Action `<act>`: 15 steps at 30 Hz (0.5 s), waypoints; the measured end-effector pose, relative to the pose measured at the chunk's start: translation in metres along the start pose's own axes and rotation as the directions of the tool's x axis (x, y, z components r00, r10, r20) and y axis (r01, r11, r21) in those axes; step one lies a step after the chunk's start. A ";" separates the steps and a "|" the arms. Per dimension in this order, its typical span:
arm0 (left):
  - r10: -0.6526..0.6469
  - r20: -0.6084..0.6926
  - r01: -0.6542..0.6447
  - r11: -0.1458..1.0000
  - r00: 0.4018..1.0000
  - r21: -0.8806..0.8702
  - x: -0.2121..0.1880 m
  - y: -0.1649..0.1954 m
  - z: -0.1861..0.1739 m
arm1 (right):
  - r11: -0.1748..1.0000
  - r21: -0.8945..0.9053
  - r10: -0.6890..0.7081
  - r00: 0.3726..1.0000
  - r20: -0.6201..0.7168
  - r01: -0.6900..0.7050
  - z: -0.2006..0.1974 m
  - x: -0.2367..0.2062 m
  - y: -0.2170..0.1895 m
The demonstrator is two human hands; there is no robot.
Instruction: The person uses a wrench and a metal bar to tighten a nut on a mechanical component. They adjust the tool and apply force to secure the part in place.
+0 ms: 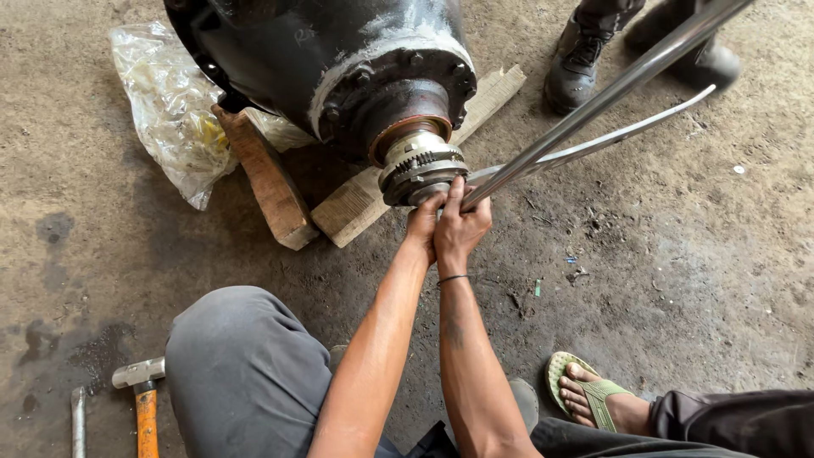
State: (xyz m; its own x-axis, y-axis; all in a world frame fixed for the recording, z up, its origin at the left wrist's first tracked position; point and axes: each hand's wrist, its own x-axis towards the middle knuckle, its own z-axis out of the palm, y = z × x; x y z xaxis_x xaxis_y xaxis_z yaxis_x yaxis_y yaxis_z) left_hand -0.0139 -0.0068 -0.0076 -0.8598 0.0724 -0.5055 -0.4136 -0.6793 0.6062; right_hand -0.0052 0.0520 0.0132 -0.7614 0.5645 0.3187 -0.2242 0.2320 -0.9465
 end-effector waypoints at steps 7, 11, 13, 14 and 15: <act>0.004 -0.101 0.004 0.997 0.995 0.074 0.000 -0.004 0.000 | 0.999 0.016 0.040 0.998 -0.041 -0.040 0.004 0.000 -0.005; 0.058 -0.098 -0.054 0.998 0.993 0.043 0.001 -0.008 0.000 | 0.998 0.035 0.047 0.998 -0.046 -0.045 0.004 0.001 -0.005; 0.040 -0.103 -0.035 0.998 0.994 0.053 0.000 -0.008 -0.001 | 0.998 0.042 0.057 0.997 -0.043 -0.055 0.004 0.001 -0.005; 0.031 -0.104 -0.025 0.998 0.994 0.057 -0.001 -0.008 -0.001 | 0.998 0.041 0.054 0.998 -0.042 -0.053 0.004 0.001 -0.004; 0.032 -0.109 -0.025 0.998 0.994 0.060 -0.001 -0.008 0.000 | 0.998 0.041 0.050 0.998 -0.042 -0.049 0.004 0.001 -0.004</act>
State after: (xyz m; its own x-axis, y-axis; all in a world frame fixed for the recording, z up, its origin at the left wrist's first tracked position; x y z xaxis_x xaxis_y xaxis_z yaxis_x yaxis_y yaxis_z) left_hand -0.0094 -0.0016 -0.0119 -0.8345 -0.0293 -0.5502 -0.4093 -0.6355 0.6546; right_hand -0.0076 0.0488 0.0167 -0.7455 0.6083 0.2724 -0.2114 0.1717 -0.9622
